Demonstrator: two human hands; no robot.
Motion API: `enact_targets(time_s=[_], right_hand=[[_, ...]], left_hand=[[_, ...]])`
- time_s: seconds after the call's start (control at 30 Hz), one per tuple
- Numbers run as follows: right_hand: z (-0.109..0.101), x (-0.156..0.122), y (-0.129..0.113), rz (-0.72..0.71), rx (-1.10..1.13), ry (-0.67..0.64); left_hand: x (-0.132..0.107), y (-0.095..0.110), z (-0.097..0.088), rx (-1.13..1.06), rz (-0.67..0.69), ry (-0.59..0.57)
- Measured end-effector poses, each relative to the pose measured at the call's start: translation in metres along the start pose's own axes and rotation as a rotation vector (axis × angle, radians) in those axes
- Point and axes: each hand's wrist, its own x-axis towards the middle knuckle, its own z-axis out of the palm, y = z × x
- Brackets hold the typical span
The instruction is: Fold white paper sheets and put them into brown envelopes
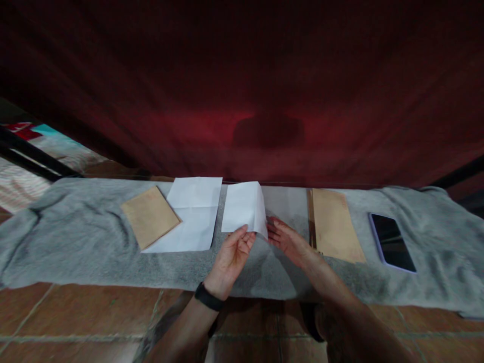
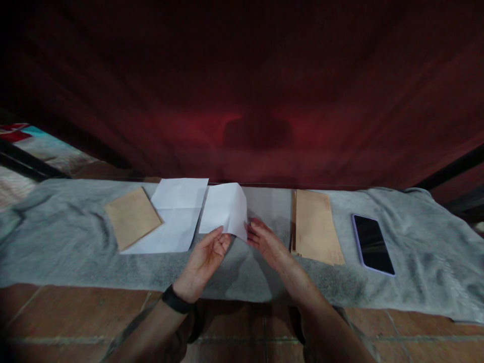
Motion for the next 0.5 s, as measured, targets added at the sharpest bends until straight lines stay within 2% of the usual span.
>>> enact_targets(time_s=[0.17,0.27,0.37,0.5], right_hand=[[0.008,0.002,-0.002,-0.076,-0.135,0.011],[0.0,0.006,-0.002,-0.116,-0.241,0.161],[-0.013,0.011,-0.001,-0.174,-0.472,0.297],[-0.028,0.014,0.0,-0.28,-0.803,0.302]], left_hand=[[-0.001,0.0,-0.005,0.049,-0.005,-0.027],[0.005,0.002,-0.012,0.086,0.035,-0.002],[0.012,0.009,-0.023,0.172,0.096,0.06],[0.017,0.02,-0.037,0.319,0.21,0.133]])
